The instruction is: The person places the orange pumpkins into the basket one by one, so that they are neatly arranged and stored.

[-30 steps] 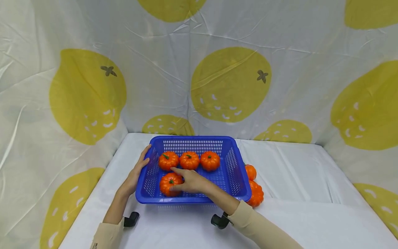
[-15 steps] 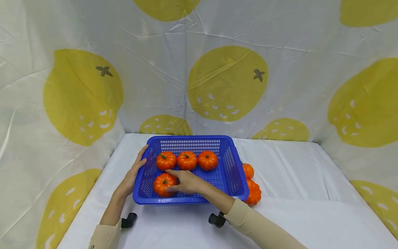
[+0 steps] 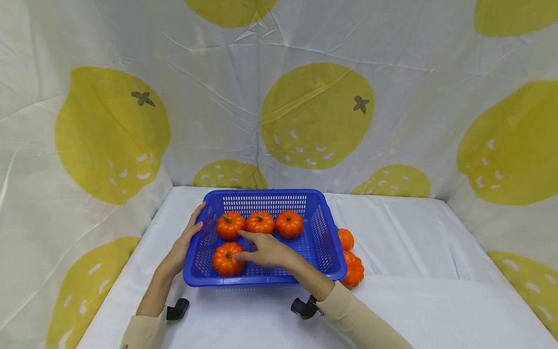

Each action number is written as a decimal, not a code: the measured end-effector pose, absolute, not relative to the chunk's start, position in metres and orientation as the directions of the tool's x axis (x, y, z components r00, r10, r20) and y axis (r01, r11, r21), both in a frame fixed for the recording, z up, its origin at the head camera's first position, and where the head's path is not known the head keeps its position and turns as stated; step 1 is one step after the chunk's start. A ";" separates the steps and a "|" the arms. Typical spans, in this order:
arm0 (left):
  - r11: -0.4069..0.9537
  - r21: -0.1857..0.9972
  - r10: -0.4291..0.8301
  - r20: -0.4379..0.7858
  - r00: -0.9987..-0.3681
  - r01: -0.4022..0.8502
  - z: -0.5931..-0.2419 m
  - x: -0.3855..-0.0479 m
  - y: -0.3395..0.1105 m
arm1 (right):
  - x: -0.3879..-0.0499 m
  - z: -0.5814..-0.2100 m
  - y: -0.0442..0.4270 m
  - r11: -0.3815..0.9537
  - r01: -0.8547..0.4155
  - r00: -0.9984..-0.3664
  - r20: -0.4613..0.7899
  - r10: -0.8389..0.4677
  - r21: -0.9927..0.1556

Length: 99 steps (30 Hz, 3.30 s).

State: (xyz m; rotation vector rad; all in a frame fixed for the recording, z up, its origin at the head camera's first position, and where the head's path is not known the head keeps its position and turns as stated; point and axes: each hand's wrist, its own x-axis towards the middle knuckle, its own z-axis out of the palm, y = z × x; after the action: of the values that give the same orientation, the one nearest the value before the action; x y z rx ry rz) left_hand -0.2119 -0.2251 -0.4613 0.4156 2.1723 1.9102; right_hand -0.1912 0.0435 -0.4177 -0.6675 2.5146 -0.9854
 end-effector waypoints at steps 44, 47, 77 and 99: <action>0.262 0.964 0.344 -0.059 -0.937 0.036 -0.445 -0.209 -0.232 | -0.176 -0.471 0.302 0.636 -0.086 -0.987 -0.021 -0.158 -0.767; 0.251 0.968 0.342 -0.069 -0.937 0.021 -0.444 -0.208 -0.233 | -0.177 -0.473 0.307 0.637 -0.090 -0.987 -0.015 -0.157 -0.765; 0.232 0.973 0.324 -0.078 -0.943 -0.001 -0.449 -0.204 -0.225 | -0.179 -0.474 0.326 0.635 -0.111 -0.977 -0.032 -0.210 -0.765; 0.218 0.976 0.320 -0.076 -0.944 -0.004 -0.447 -0.203 -0.223 | -0.175 -0.469 0.335 0.637 -0.140 -0.989 0.135 -0.056 -0.758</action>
State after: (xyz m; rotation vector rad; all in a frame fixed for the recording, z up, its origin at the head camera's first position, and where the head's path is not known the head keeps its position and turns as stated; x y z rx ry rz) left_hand -0.2033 -0.2226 -0.4469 0.2983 2.2329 1.7909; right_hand -0.1753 0.3346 -0.4690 -0.1759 2.9307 -1.3710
